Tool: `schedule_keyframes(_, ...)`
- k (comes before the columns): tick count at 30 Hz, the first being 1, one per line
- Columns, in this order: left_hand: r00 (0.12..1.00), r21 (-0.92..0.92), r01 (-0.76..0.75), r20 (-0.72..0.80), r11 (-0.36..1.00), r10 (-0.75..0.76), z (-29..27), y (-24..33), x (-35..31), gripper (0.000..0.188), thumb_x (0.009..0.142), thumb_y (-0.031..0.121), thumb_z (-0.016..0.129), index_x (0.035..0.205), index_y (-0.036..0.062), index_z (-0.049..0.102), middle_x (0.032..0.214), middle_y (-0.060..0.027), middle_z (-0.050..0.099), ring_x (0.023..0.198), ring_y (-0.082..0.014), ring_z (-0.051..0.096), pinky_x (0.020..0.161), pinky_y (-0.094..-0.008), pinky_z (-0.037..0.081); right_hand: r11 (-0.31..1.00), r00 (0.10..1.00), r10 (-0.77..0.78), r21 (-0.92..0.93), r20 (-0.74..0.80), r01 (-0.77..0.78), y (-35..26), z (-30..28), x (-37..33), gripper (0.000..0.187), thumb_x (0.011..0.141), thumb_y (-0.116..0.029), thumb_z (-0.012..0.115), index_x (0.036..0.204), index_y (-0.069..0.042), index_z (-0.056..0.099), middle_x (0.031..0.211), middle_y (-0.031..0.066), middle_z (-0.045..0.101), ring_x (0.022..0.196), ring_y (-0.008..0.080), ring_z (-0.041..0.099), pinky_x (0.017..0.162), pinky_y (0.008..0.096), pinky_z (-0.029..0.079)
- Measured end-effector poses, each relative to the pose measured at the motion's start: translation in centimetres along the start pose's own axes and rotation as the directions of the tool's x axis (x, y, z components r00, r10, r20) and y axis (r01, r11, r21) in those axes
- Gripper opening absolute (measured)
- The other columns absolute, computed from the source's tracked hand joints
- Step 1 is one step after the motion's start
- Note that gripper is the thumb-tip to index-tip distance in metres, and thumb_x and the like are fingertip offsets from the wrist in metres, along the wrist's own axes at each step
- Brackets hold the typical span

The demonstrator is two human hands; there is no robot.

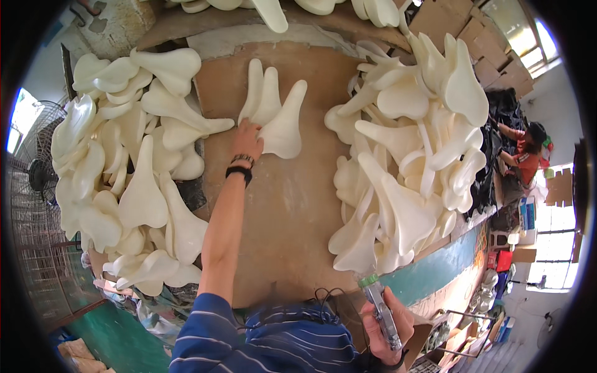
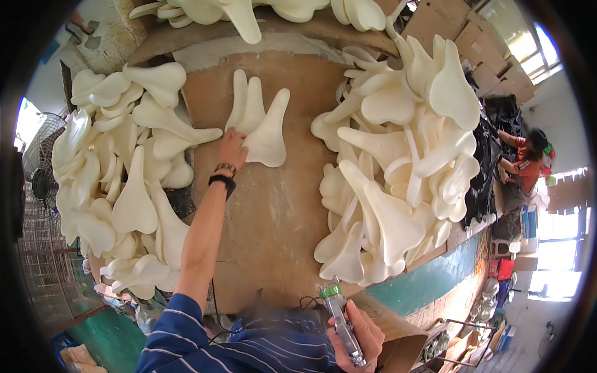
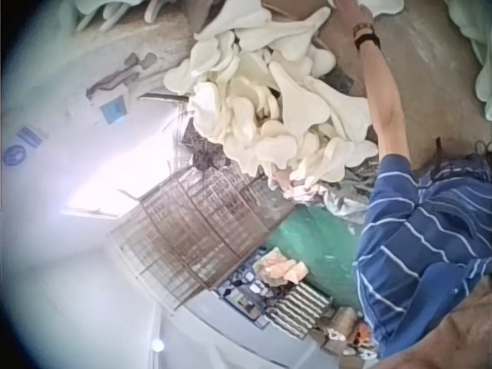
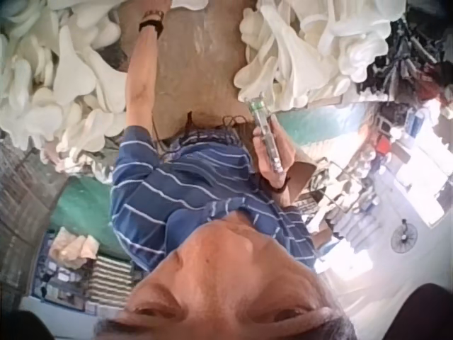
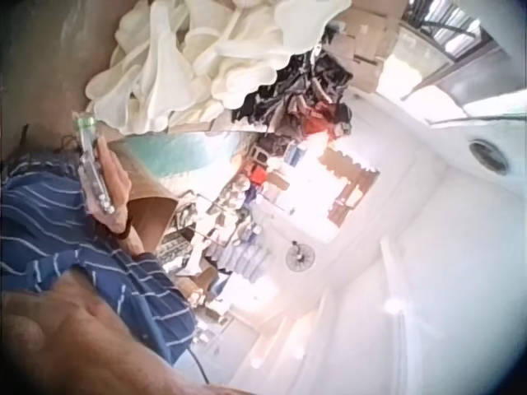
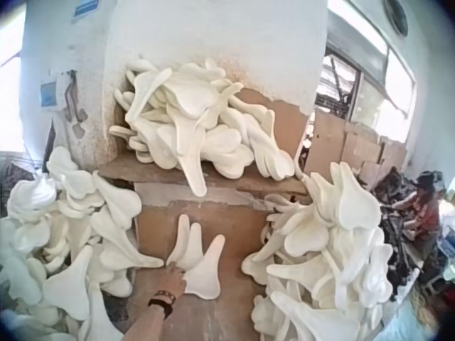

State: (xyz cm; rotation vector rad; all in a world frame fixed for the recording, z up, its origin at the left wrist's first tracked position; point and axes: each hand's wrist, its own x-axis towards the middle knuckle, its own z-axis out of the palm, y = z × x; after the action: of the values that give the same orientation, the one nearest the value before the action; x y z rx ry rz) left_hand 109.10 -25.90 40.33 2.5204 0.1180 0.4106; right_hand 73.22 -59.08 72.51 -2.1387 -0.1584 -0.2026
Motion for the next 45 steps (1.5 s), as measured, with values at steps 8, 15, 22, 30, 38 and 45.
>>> schedule_keyframes(8,0.976,-0.052,0.174,0.144,0.983,-0.165,-5.5,1.8,-7.8,0.032,0.08,0.015,0.075,0.11,0.0084,0.069,0.108,-0.0143,0.068,0.107,-0.0385,0.064,0.093,-0.0492,0.053,0.987,0.972,0.16,-0.041,0.175,-0.155,1.3,-0.4,-0.1,0.055,0.088,-0.004,0.077,0.139,0.01,0.06,0.094,0.0159,0.075,0.081,0.0255,0.074,0.079,0.0346,0.058)
schedule_keyframes(15,0.966,-0.294,0.256,0.098,0.921,-0.238,-8.2,-0.6,-17.6,0.034,0.082,0.011,0.075,0.114,0.0042,0.065,0.11,-0.0171,0.068,0.106,-0.0388,0.064,0.088,-0.0461,0.055,0.995,0.965,0.104,-0.025,0.242,-0.101,1.4,0.6,2.2,0.052,0.09,-0.002,0.074,0.139,0.006,0.06,0.094,0.015,0.073,0.082,0.0264,0.072,0.076,0.0347,0.056)
schedule_keyframes(22,0.999,-0.265,0.041,0.04,0.963,-0.031,-2.0,0.5,-5.1,0.035,0.082,0.007,0.074,0.116,0.0084,0.066,0.151,-0.0276,0.049,0.134,-0.0457,0.054,0.11,-0.048,0.047,0.991,0.97,0.134,-0.039,0.203,-0.129,1.7,1.0,3.2,0.058,0.085,0.002,0.076,0.14,0.007,0.06,0.096,0.017,0.072,0.08,0.0267,0.071,0.076,0.033,0.056)
schedule_keyframes(30,0.996,-0.06,0.054,-0.063,0.997,-0.058,0.0,1.5,-0.4,0.032,0.085,0.016,0.075,0.117,0.0113,0.069,0.12,-0.0182,0.066,0.12,-0.0411,0.059,0.103,-0.0491,0.049,0.978,0.973,0.208,-0.008,0.098,-0.208,1.5,2.6,1.7,0.054,0.09,-0.007,0.073,0.137,0.014,0.059,0.089,0.0096,0.074,0.078,0.0148,0.067,0.073,0.0272,0.054)
schedule_keyframes(38,0.938,-0.186,0.224,-0.227,0.957,-0.264,-17.0,4.1,-17.4,0.034,0.082,0.012,0.079,0.114,0.0051,0.069,0.123,-0.0202,0.062,0.114,-0.0394,0.062,0.097,-0.0473,0.051,0.992,0.97,0.125,-0.03,0.209,-0.121,1.7,1.8,3.8,0.055,0.086,-0.001,0.077,0.139,0.006,0.062,0.103,0.0188,0.074,0.086,0.0283,0.073,0.08,0.0341,0.057)
schedule_keyframes(45,0.781,-0.344,0.438,-0.311,0.83,-0.541,-27.3,2.8,-25.1,0.03,0.09,0.007,0.074,0.118,-0.0013,0.065,0.12,-0.0122,0.06,0.108,-0.0229,0.062,0.081,-0.0327,0.056,0.996,0.996,-0.082,-0.044,0.035,0.084,0.3,1.0,2.8,0.056,0.08,0.003,0.079,0.133,0.012,0.063,0.094,0.0228,0.072,0.077,0.0307,0.072,0.072,0.0331,0.057)
